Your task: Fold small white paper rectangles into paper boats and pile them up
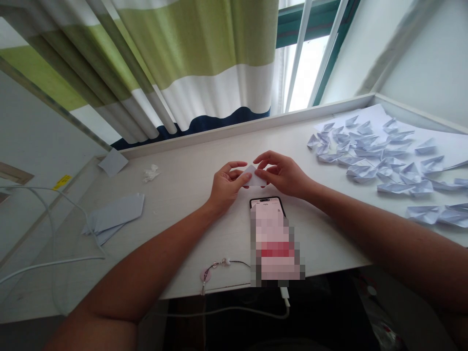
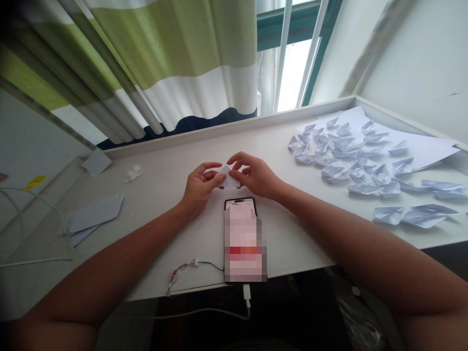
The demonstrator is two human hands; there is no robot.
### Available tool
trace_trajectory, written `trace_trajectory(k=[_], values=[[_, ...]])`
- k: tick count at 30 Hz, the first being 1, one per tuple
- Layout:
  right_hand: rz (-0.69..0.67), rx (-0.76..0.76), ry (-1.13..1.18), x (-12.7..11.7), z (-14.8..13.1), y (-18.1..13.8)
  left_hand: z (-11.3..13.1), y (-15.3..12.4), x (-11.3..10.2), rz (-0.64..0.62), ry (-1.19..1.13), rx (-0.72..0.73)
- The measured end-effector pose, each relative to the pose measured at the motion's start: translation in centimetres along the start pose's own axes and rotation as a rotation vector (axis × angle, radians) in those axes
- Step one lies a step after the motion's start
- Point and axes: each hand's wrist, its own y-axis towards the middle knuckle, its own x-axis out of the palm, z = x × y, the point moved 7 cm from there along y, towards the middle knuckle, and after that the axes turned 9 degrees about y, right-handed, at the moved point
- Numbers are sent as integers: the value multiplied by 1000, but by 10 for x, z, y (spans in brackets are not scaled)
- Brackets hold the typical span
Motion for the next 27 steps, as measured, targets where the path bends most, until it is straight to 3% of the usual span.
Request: trace_trajectory(k=[6, 10, 27], values=[[-148, -154, -137, 8, -18, -2, 3, 0, -7, 106, -5, 64], [-119, -126, -118, 3, -16, -1, 5, 0, -8, 124, -21, 72], [-3, -113, -176, -12, -13, 3, 6, -1, 2, -64, -9, 56]])
